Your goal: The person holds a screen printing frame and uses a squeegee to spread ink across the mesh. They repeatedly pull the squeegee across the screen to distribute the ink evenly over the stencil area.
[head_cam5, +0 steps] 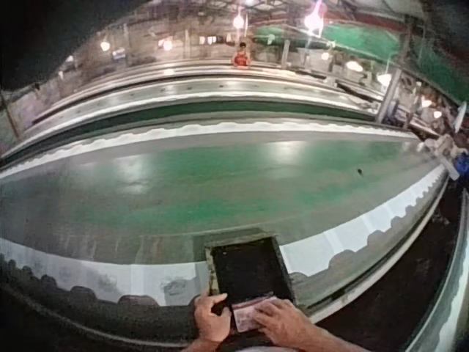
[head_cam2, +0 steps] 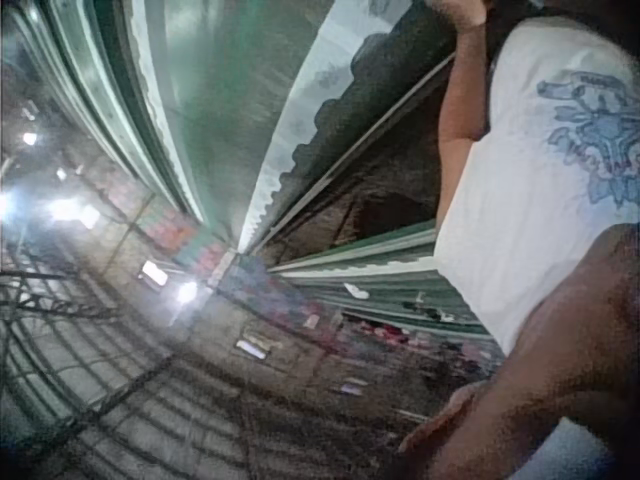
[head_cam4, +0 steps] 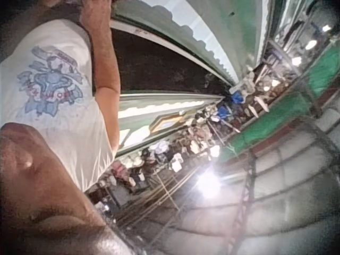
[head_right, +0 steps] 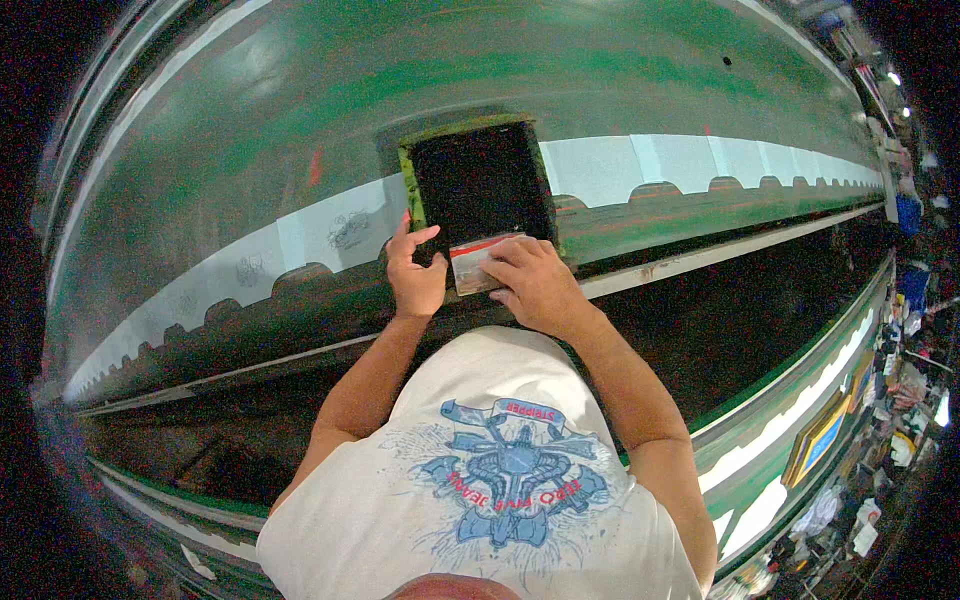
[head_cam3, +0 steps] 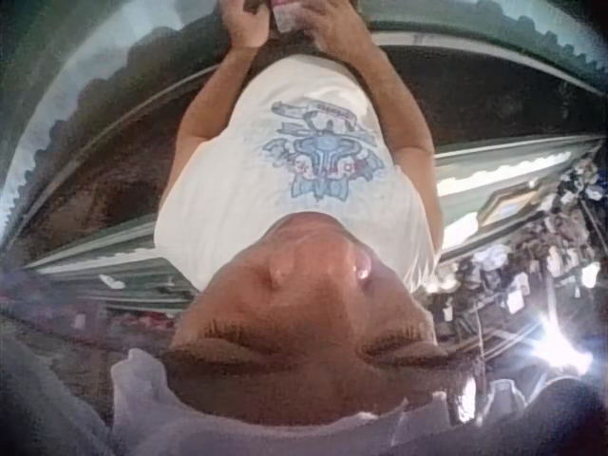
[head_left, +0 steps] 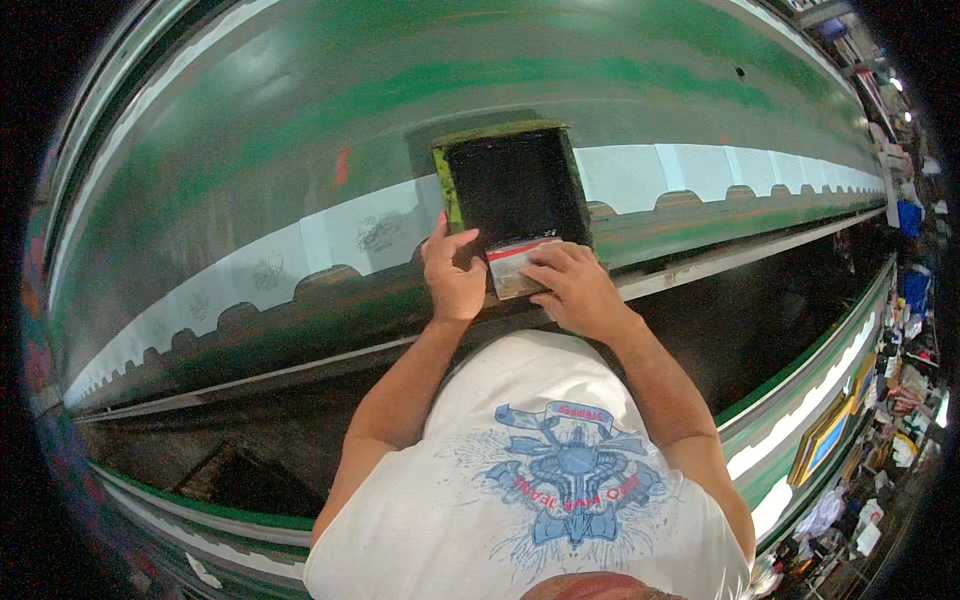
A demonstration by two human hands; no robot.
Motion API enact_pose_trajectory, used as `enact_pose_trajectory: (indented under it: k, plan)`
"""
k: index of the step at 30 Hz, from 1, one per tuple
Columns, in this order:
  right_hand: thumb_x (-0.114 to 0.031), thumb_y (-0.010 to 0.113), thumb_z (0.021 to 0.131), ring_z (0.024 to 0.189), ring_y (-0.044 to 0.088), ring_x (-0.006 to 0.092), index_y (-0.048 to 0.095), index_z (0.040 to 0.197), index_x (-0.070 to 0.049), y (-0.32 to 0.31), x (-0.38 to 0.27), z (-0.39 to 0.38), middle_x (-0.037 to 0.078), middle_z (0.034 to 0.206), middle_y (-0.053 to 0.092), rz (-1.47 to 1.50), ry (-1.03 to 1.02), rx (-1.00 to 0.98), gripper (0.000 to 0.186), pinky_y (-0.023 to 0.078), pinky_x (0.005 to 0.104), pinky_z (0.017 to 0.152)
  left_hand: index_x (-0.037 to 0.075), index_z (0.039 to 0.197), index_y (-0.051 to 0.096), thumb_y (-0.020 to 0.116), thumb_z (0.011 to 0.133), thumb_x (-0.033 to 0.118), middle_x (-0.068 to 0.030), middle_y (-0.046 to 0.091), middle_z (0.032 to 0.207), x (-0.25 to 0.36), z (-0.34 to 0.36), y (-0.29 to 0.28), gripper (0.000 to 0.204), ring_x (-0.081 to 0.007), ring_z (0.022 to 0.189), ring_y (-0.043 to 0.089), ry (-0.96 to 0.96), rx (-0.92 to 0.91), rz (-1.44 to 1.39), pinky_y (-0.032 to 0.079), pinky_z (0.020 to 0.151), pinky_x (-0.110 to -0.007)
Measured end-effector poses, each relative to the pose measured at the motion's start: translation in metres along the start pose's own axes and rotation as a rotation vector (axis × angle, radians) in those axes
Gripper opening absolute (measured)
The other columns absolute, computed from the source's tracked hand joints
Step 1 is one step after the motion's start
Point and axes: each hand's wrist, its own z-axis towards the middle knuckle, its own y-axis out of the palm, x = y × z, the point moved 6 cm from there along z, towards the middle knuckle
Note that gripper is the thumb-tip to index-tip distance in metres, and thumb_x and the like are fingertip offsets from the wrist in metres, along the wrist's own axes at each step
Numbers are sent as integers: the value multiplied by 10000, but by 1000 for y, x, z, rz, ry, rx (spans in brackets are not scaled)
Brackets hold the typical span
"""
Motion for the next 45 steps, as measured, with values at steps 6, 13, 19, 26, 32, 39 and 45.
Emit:
enact_pose_trajectory:
  k: [6, 13, 19, 26, 32, 39, 45]
  plan:
    - [-123, 813, 980, 1365, 637, 381, 754, 1354, -87, -27, 68, -47, 168, 1431, 697, 136, 277, 358, 380, 497, 483, 1180, 107, 1006, 832, 729, 746, -115, -297, 619, 1591, 6, 1, 3, 357, -406, 1487, 565, 29, 87, -17, 411, 1248, -496]
    - [-105, 785, 1001, 1356, 653, 369, 751, 1366, -58, -47, 139, -94, 175, 1432, 710, 494, 372, 401, 370, 506, 486, 1167, 102, 983, 808, 724, 745, -138, -312, 592, 1619, 49, -6, 58, 349, -394, 1476, 564, 164, 112, -26, 398, 1241, -501]
    - [-102, 795, 994, 1352, 654, 374, 762, 1346, -41, -86, 212, -137, 189, 1418, 724, 425, 337, 440, 359, 496, 475, 1173, 96, 991, 812, 718, 736, -151, -290, 591, 1624, 83, -10, 153, 367, -390, 1488, 556, 188, 116, -49, 429, 1232, -483]
    - [-120, 800, 980, 1368, 626, 435, 753, 1331, -41, -131, 221, -144, 188, 1417, 704, 97, 92, 358, 363, 494, 554, 1159, 110, 962, 788, 742, 738, -146, -296, 592, 1618, 81, -18, 210, 344, -397, 1469, 575, 127, 136, -109, 431, 1226, -492]
    - [-184, 910, 830, 1353, 635, 407, 730, 1348, -74, -128, 190, -112, 157, 1386, 695, -92, -170, 118, 560, 519, 546, 1106, 43, 951, 766, 746, 783, -87, -313, 581, 1627, 81, -17, 216, 214, -407, 1507, 564, 108, 94, -125, 411, 1259, -483]
    - [-92, 796, 869, 1217, 674, 380, 714, 1279, -52, -123, 188, -76, 147, 1228, 707, -194, -222, -106, 419, 553, 503, 1029, 63, 920, 773, 744, 737, -52, -352, 613, 1572, 78, -13, 218, 218, -422, 1405, 624, 31, 79, -58, 439, 1207, -502]
    - [-4, 661, 912, 1169, 691, 410, 755, 1182, -43, -154, 223, -1, 183, 1145, 721, -87, -132, -331, 289, 572, 510, 1025, 90, 860, 769, 726, 722, -79, -280, 553, 1669, 74, -14, 225, 222, -427, 1457, 554, -59, 55, -59, 448, 1195, -478]
